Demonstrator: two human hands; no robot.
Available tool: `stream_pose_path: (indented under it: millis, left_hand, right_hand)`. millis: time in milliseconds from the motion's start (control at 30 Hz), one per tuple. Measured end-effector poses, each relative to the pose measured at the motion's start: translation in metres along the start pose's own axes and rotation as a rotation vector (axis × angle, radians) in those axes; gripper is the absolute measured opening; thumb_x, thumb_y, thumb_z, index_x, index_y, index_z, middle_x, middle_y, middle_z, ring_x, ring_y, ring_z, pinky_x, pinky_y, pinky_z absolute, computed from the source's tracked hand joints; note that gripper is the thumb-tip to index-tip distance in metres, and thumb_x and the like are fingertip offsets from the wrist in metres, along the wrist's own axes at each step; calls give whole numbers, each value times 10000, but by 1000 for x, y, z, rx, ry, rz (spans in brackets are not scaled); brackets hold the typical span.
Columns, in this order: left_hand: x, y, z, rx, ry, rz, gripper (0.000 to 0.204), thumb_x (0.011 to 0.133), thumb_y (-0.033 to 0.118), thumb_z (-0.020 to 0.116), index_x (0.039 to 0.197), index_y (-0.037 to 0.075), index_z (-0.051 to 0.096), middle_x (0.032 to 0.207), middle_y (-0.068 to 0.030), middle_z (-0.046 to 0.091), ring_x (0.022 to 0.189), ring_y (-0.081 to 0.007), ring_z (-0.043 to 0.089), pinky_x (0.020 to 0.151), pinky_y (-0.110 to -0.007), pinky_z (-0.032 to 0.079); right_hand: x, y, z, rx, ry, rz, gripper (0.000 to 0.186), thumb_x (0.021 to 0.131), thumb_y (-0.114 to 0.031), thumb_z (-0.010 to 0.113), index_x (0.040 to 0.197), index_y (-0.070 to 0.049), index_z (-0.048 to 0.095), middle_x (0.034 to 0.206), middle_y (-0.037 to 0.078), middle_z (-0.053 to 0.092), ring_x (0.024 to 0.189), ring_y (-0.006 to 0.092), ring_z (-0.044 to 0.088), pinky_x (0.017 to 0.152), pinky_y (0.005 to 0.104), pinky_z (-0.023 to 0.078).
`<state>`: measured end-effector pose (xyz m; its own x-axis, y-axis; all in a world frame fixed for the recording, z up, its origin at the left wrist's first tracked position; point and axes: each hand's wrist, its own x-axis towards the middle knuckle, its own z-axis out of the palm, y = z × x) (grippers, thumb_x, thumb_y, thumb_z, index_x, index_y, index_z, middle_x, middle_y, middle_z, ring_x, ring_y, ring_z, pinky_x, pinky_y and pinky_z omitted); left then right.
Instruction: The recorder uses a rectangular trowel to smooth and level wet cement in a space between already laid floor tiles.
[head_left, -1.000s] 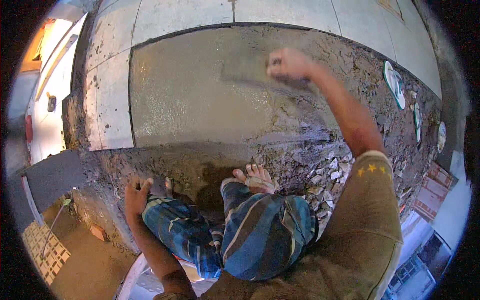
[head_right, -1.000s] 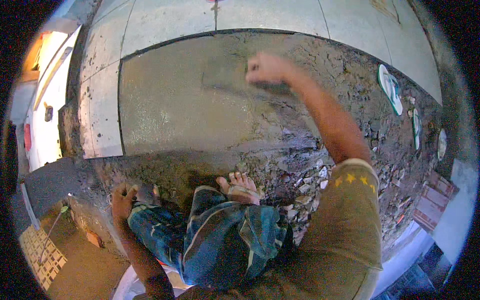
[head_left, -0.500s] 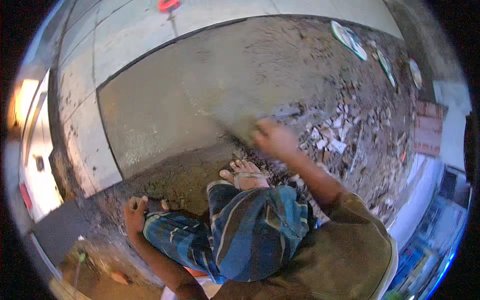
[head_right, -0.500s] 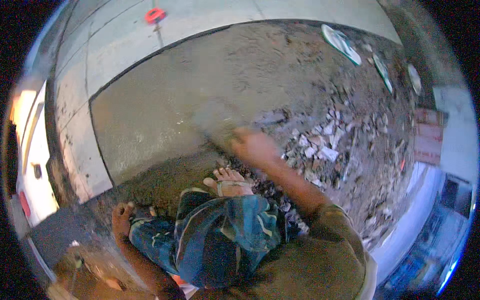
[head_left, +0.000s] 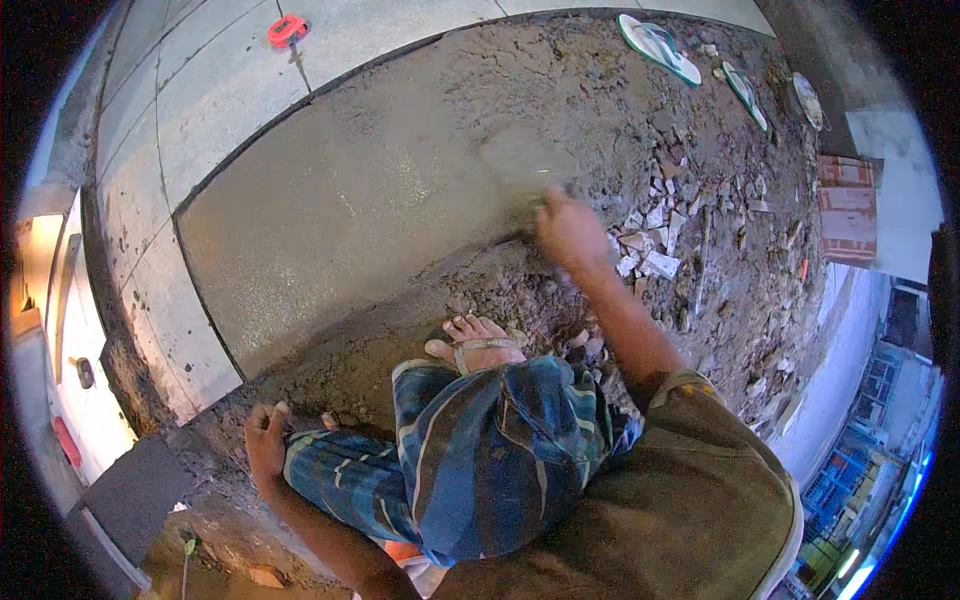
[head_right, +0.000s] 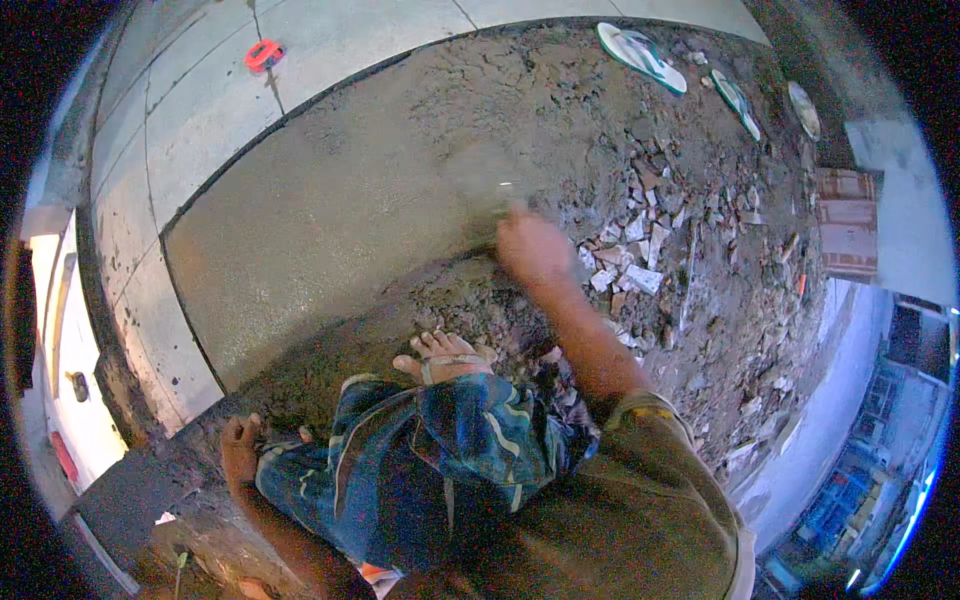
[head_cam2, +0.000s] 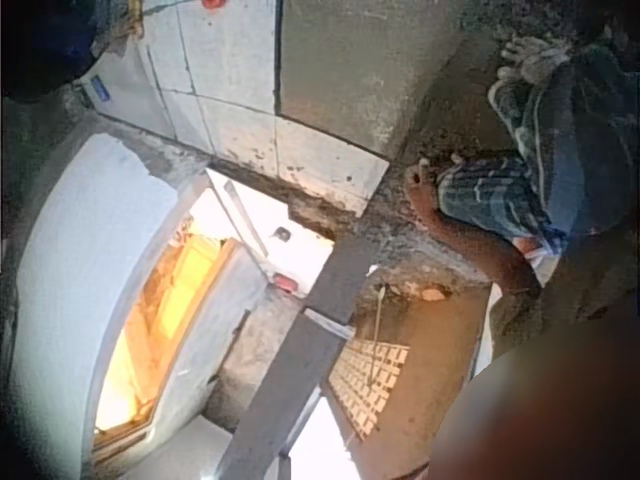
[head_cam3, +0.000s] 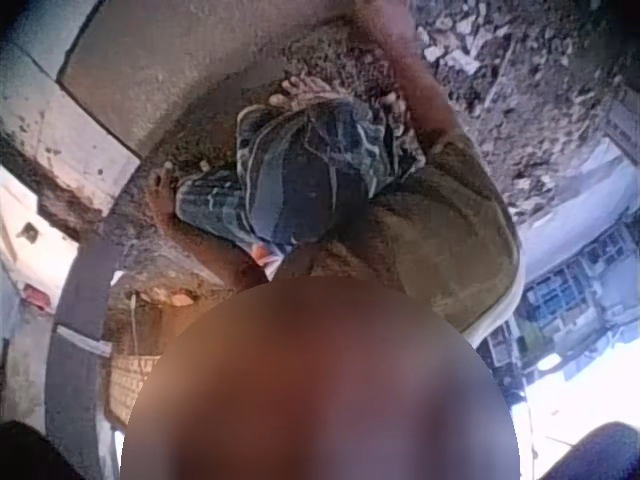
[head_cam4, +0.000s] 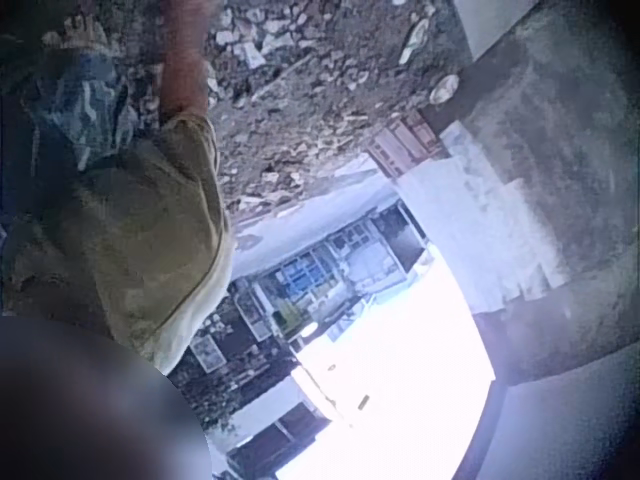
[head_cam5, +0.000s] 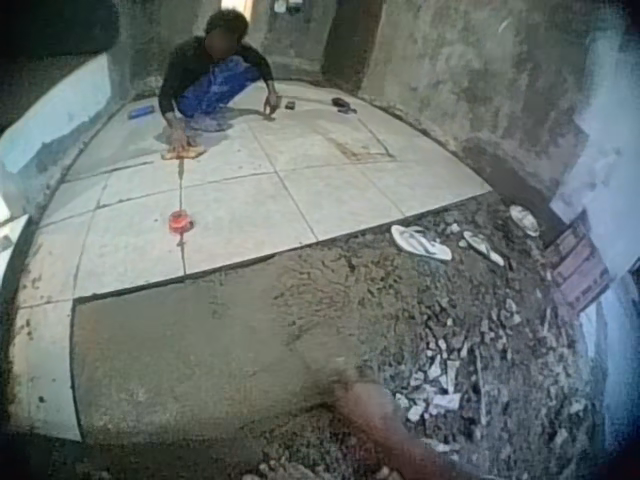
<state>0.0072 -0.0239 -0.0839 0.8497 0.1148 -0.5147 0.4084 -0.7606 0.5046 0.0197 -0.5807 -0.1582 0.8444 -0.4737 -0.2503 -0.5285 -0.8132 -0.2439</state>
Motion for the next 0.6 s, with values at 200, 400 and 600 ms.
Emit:
stream_pose_path:
  millis: [200, 400, 600]
  left_hand:
    - [-14, -19, 5, 103, 159, 79, 410, 898, 355, 705, 752, 4, 552, 671, -93, 506, 648, -203, 480, 629, -395, 403]
    - [-5, 5, 3, 103, 66, -54, 435, 878, 394, 698, 803, -20, 589, 724, -149, 584, 707, -267, 564, 694, -432, 456]
    - [-15, 3, 1, 65, 46, -155, 397, 875, 372, 710, 807, -9, 622, 754, -155, 623, 718, -276, 599, 709, -409, 487]
  right_hand:
    - [46, 104, -20, 46, 127, 91, 376, 941, -388, 569, 1094, -73, 708, 1012, 242, 718, 957, 412, 696, 847, 510, 538]
    - [64, 49, -25, 268, 15, -102, 298, 892, -290, 691, 994, -13, 732, 911, 176, 730, 841, 293, 698, 786, 398, 522]
    - [43, -40, 9, 412, -198, -390, 262, 891, -260, 700, 944, -3, 709, 892, 158, 716, 823, 276, 684, 781, 380, 520]
